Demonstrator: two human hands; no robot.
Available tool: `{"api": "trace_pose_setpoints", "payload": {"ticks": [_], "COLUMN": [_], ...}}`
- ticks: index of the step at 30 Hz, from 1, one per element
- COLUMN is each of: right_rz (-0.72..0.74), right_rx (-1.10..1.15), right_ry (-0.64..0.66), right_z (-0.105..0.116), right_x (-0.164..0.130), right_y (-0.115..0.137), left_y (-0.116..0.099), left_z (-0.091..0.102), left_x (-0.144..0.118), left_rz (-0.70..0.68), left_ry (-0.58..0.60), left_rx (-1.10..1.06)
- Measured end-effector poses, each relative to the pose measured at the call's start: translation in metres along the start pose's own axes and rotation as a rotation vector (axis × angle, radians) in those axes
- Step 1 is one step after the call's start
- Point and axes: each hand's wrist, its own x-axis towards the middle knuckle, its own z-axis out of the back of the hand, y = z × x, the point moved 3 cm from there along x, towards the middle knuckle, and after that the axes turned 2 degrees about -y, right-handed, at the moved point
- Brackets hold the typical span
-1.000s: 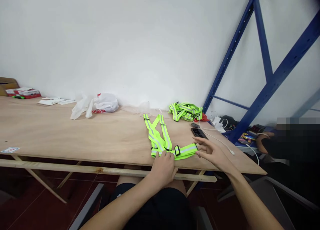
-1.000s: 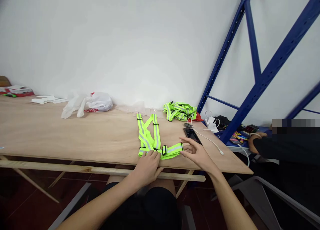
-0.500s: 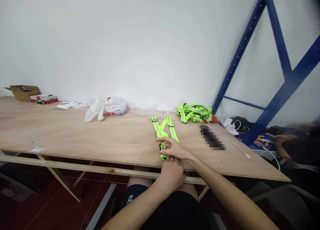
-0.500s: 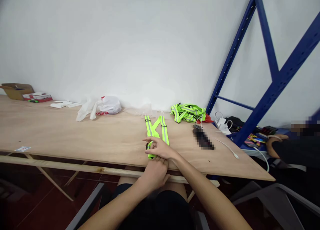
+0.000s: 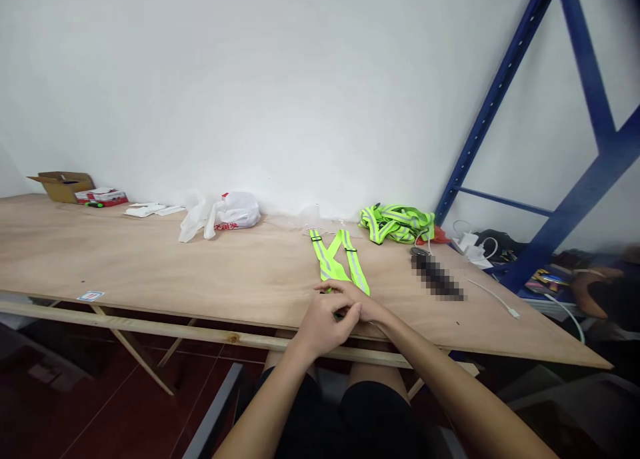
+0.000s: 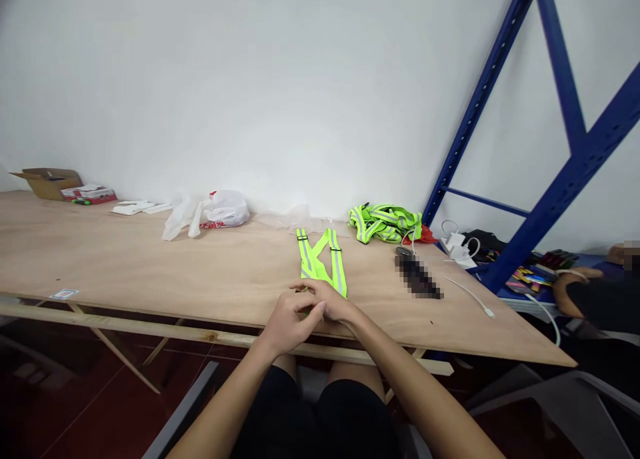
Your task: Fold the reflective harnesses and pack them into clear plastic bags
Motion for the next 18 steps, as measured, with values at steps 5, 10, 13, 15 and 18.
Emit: {"api": "trace_pose_setpoints", "payload": {"ticks": [5, 10, 13, 15, 18], "right_rz": [0.125, 0.075, 0.059, 0.056, 0.052], "right_rx": [-0.045, -0.064, -0.058, -0.045, -0.046], "right_ry": [0.050, 0.070, 0.052, 0.011, -0.069], "right_z": [-0.003, -0.005, -0.003, -0.001, 0.002], "right_x": [0.004, 0.004, 0.001, -0.001, -0.006], "right_y": [0.007, 0.017, 0.021, 0.021, 0.020], "left_y": [0.002, 0.019, 0.025, 0.028, 0.032], "left_z": [0.018, 0.019, 0.014, 0.012, 0.010], "left_x": [0.007, -0.001, -0.004, -0.004, -0.005], "left_rz": [0.030, 0.145, 0.164, 0.189, 0.243], "left_ry": [0.050, 0.068, 0.086, 0.096, 0.112], "left_rx": [0.058, 0.090, 0.096, 0.119, 0.132]}}
